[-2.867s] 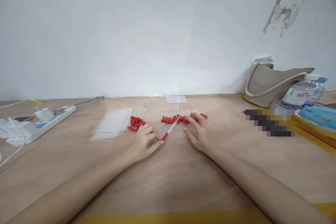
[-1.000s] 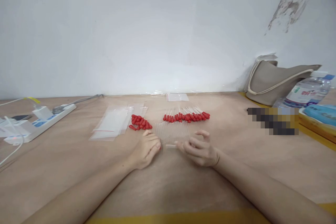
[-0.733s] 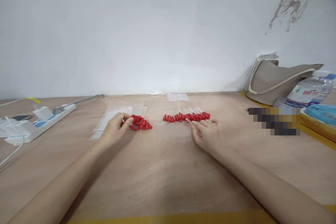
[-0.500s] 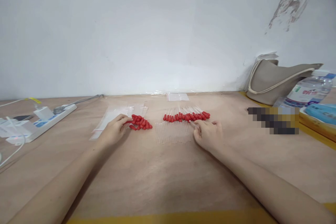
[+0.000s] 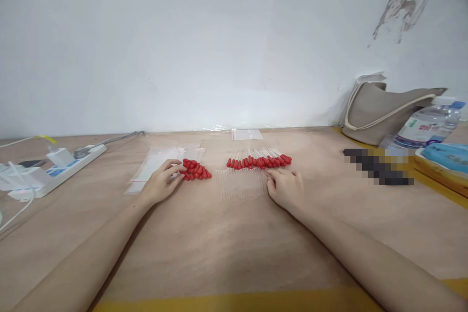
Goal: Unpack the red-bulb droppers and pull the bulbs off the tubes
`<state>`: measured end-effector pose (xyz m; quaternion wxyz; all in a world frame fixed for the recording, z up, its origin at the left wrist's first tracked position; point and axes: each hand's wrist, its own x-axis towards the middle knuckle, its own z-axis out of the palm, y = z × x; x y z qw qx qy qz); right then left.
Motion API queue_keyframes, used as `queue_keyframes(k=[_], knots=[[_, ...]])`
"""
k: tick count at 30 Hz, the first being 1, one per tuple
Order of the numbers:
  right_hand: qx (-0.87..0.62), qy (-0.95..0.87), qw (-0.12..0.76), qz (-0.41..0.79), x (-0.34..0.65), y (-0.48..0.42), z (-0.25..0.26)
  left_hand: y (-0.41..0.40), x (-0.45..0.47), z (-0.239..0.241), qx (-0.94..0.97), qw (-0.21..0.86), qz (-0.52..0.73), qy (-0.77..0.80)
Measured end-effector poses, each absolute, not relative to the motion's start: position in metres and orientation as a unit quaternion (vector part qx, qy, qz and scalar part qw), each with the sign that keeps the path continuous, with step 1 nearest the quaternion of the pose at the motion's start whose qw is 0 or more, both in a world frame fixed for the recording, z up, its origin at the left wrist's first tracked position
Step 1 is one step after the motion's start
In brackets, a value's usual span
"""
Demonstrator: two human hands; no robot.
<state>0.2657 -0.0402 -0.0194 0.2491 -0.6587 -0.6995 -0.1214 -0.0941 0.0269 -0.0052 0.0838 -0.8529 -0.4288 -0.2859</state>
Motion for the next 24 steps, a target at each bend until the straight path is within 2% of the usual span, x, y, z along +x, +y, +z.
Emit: queue_keyframes(k=[7, 13, 18, 24], knots=[[-0.645, -0.731, 0.192, -0.116, 0.259, -0.043, -0.018, 0.009, -0.06, 0.012, -0.808, 0.159, -0.403, -0.4], [-0.635, -0.747, 0.174, -0.092, 0.259, -0.043, -0.02, 0.008, 0.028, 0.018, -0.898, 0.083, -0.293, -0.317], [-0.625, -0.76, 0.169, -0.043, 0.26, -0.038, -0.022, 0.037, 0.092, 0.013, -0.898, 0.033, -0.268, -0.347], [-0.648, -0.726, 0.23, -0.011, 0.261, -0.038, -0.021, 0.055, 0.123, 0.009, -0.884, 0.014, -0.269, -0.383]])
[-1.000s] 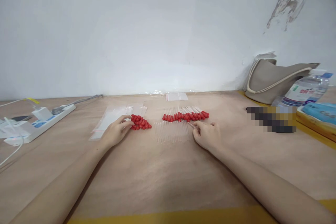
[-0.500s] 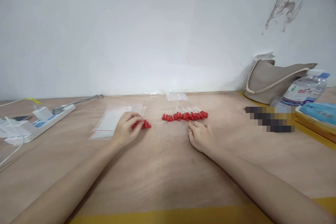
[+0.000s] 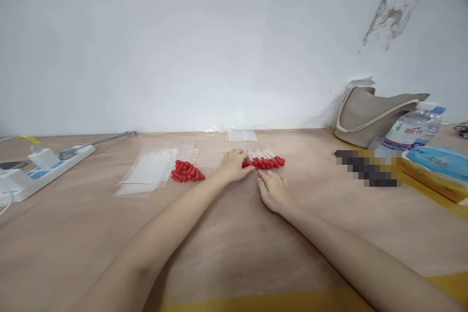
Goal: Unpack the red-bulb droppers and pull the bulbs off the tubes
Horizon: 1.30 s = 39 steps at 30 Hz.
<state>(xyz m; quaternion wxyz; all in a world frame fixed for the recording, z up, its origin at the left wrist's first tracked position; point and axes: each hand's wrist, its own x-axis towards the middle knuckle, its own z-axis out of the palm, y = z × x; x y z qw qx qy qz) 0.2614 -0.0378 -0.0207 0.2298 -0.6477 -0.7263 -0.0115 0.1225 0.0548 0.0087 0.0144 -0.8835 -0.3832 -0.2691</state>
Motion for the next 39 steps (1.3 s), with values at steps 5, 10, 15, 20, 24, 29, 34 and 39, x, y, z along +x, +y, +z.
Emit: queue_keyframes(k=[5, 10, 15, 20, 24, 29, 34, 39], knots=[[-0.633, -0.723, 0.274, -0.039, 0.261, -0.041, -0.021, 0.056, 0.127, 0.007, -0.876, 0.017, -0.287, -0.388], [-0.632, -0.702, 0.324, -0.047, 0.263, -0.038, -0.026, 0.045, 0.12, 0.002, -0.837, 0.016, -0.351, -0.42], [-0.6, -0.69, 0.402, -0.057, 0.268, -0.034, -0.031, 0.011, 0.073, -0.003, -0.821, -0.038, -0.404, -0.403], [-0.479, -0.738, 0.458, -0.128, 0.265, -0.04, -0.024, -0.026, 0.015, -0.004, -0.828, -0.058, -0.431, -0.354], [-0.418, -0.8, 0.388, -0.185, 0.257, -0.051, -0.015, -0.037, 0.004, -0.007, -0.844, -0.052, -0.439, -0.303], [-0.371, -0.837, 0.344, -0.208, 0.252, -0.055, -0.017, -0.038, 0.016, -0.014, -0.864, -0.055, -0.433, -0.252], [-0.355, -0.857, 0.327, -0.18, 0.249, -0.056, -0.02, -0.039, 0.02, -0.016, -0.869, -0.037, -0.431, -0.242], [-0.335, -0.871, 0.324, -0.156, 0.24, -0.059, -0.02, -0.04, 0.029, -0.009, -0.899, 0.023, -0.36, -0.249]])
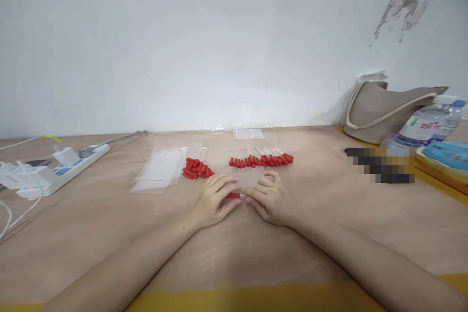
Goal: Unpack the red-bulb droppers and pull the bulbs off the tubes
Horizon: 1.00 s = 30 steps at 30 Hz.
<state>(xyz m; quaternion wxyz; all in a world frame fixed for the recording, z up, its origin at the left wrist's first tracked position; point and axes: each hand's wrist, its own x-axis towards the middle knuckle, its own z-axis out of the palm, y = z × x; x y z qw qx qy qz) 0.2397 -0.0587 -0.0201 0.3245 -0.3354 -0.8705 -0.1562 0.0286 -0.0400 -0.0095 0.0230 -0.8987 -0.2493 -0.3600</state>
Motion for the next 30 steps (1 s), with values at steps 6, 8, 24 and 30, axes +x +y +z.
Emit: queue_keyframes(k=[6, 8, 24, 30], knots=[[-0.304, -0.872, 0.339, -0.182, 0.237, -0.06, -0.02, -0.043, 0.036, -0.005, -0.925, 0.046, -0.277, -0.255], [-0.29, -0.869, 0.34, -0.212, 0.237, -0.061, -0.02, -0.045, 0.035, -0.004, -0.929, 0.051, -0.258, -0.259], [-0.147, -0.793, 0.342, -0.482, 0.248, -0.072, -0.014, -0.051, 0.029, 0.0, -0.942, -0.078, -0.212, -0.247], [-0.153, -0.785, 0.361, -0.48, 0.251, -0.073, -0.015, -0.055, 0.027, 0.0, -0.938, -0.099, -0.208, -0.261]])
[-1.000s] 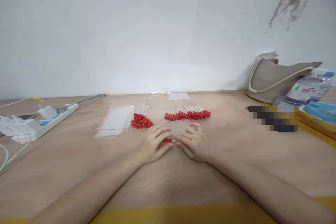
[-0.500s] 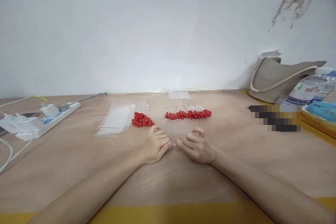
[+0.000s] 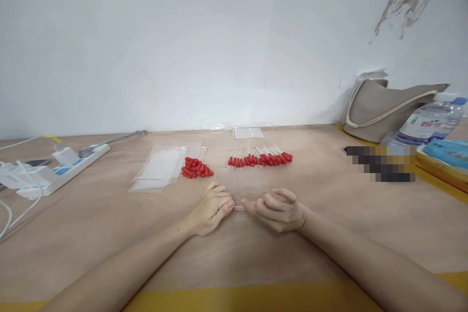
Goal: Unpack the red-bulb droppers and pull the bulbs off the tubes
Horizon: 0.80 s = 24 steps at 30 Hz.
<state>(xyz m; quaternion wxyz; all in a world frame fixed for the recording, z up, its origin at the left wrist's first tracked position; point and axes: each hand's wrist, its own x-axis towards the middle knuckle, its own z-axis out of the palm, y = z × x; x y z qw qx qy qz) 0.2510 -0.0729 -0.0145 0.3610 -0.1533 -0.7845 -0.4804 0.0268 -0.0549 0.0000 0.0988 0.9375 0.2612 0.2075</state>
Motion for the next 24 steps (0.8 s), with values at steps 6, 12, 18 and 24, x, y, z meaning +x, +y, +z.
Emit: queue_keyframes(k=[6, 12, 18, 24], knots=[[-0.235, -0.848, 0.309, -0.361, 0.254, -0.072, -0.025, -0.061, 0.028, 0.001, 0.927, 0.139, 0.213, 0.275], [-0.277, -0.827, 0.336, -0.356, 0.265, -0.073, -0.026, -0.047, 0.015, -0.007, 0.866, 0.235, 0.265, 0.352], [-0.523, -0.709, 0.355, -0.314, 0.273, -0.054, -0.018, -0.012, -0.024, 0.017, 0.732, 0.165, 0.437, 0.496], [-0.608, -0.686, 0.316, -0.244, 0.275, -0.045, -0.024, 0.014, -0.063, 0.015, 0.685, 0.023, 0.382, 0.62]])
